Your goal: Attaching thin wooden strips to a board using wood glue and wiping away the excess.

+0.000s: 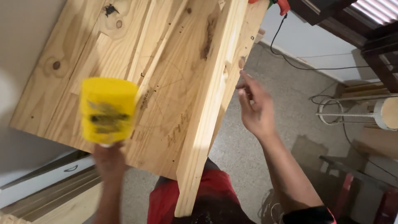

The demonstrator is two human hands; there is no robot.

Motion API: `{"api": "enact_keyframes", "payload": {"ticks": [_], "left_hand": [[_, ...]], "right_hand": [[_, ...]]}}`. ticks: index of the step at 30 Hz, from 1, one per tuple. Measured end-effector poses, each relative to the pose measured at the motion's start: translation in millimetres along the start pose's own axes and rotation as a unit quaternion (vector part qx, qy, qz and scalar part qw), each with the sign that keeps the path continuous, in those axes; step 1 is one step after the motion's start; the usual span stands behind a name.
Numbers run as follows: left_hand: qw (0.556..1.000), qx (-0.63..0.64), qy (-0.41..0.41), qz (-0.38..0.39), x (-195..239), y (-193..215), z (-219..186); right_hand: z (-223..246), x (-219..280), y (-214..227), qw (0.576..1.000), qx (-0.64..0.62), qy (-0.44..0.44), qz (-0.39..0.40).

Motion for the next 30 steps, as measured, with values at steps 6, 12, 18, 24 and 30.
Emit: {"api": "enact_keyframes", "payload": {"ticks": [6, 12, 18, 24, 30], "left_hand": [[0.841, -0.486, 0.17, -0.163, -1.2, 134.2, 29.1], [0.827, -0.446, 0.282, -0.194, -10.6, 175.0, 56.0], [0.817, -0.467, 0.289, -0.178, -1.1, 173.2, 53.6], [0.845, -0.354, 0.379, -0.129, -3.1, -17.2, -88.7], [0.761, -0.214, 0.448, 0.417, 39.5, -116.0, -112.5]], "right_hand": [[-42.9, -17.1, -5.8, 0.99, 0.05, 0.089, 0.1], [-58.1, -35.0, -13.1, 0.968, 0.17, 0.147, 0.111], [-49.1, -33.6, -19.2, 0.959, 0.233, 0.103, 0.128], [-28.8, -14.8, -24.8, 0.94, 0.291, 0.085, 0.155], [-12.4, -8.0, -28.1, 0.914, 0.375, 0.091, 0.126]]}}
Point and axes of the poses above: each hand's wrist, its own x-axis away from the middle knuckle, its own y-axis out of the back of the hand, z = x × y, the point moved 2 cm from there along -x, towards the middle knuckle, and after that the axes turned 13 degrees about z, right-handed, at the moved point
